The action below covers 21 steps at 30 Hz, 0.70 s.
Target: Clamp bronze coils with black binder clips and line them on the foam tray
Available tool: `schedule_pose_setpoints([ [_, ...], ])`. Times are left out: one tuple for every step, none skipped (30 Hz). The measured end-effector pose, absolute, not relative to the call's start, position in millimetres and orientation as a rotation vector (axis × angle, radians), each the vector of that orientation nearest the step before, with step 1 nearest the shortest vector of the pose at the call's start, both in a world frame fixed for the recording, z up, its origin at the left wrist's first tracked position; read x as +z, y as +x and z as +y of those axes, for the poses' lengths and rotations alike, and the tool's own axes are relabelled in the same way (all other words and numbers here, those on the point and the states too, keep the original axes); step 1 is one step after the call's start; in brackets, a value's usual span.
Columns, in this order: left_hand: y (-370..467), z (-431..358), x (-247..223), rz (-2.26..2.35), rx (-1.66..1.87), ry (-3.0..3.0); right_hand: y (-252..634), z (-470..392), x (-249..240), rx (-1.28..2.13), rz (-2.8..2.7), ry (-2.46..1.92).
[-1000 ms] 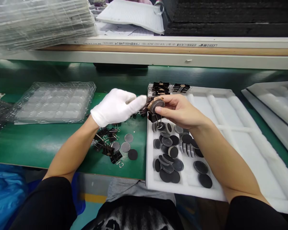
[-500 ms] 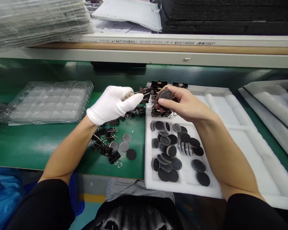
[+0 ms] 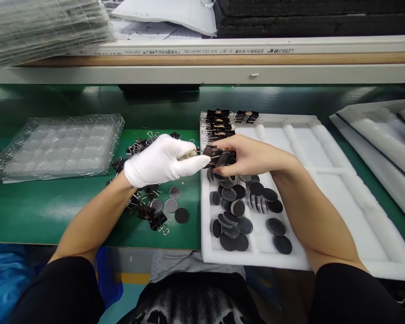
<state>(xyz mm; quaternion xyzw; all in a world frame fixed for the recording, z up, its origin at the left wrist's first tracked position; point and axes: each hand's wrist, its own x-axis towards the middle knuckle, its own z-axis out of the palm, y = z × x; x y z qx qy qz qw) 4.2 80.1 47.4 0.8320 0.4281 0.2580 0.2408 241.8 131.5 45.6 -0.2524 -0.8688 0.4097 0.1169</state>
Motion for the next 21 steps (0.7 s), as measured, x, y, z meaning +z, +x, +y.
schedule_pose_setpoints([
  [4.6,79.4,48.3,1.174,0.685,2.251,242.0,131.5,46.1,1.197,-2.54,-0.719],
  [5.0,78.7,49.2,1.177,0.665,2.227,242.1,131.3,46.5,1.194,-2.538,-0.702],
  [5.4,78.0,49.9,1.185,0.647,2.206,242.2,131.2,46.8,1.191,-2.537,-0.688],
  [5.9,77.5,50.3,1.196,0.635,2.191,242.3,131.0,47.1,1.19,-2.536,-0.674],
  [6.4,77.1,50.3,1.206,0.628,2.182,242.3,130.8,47.3,1.19,-2.537,-0.662],
  [7.0,76.9,49.9,1.216,0.625,2.179,242.5,130.7,47.6,1.193,-2.539,-0.656],
  [7.5,76.8,49.3,1.225,0.62,2.177,242.7,130.7,47.9,1.195,-2.541,-0.652],
  [7.9,76.8,48.6,1.234,0.617,2.177,243.0,130.7,48.3,1.194,-2.543,-0.653],
  [8.3,76.8,47.9,1.244,0.616,2.182,243.4,130.9,48.9,1.191,-2.545,-0.658],
  [8.6,76.9,47.3,1.258,0.621,2.192,244.1,131.0,49.7,1.182,-2.549,-0.667],
  [8.9,77.0,46.8,1.278,0.631,2.205,245.0,131.1,50.6,1.166,-2.556,-0.68],
  [9.0,77.2,46.5,1.301,0.643,2.221,246.1,131.2,51.5,1.142,-2.563,-0.696],
  [9.2,77.4,46.2,1.323,0.654,2.233,247.3,131.2,52.3,1.103,-2.57,-0.717],
  [9.3,77.9,45.8,1.339,0.664,2.234,248.4,131.0,52.8,1.045,-2.576,-0.741],
  [9.5,78.5,45.2,1.344,0.675,2.214,249.0,130.7,52.7,0.959,-2.576,-0.763],
  [9.7,79.4,44.4,1.347,0.694,2.162,249.0,130.3,51.9,0.847,-2.573,-0.777],
  [10.1,80.5,43.4,1.358,0.717,2.075,248.2,129.8,50.2,0.707,-2.561,-0.789],
  [10.6,81.8,42.2,1.372,0.727,1.962,246.5,129.2,47.7,0.547,-2.538,-0.807],
  [11.3,83.1,41.2,1.383,0.717,1.838,243.8,128.6,44.5,0.386,-2.504,-0.833],
  [12.0,84.2,40.5,1.383,0.686,1.729,240.6,128.1,40.9,0.24,-2.466,-0.866],
  [12.6,85.1,40.4,1.373,0.651,1.649,237.1,127.6,37.2,0.121,-2.428,-0.902],
])
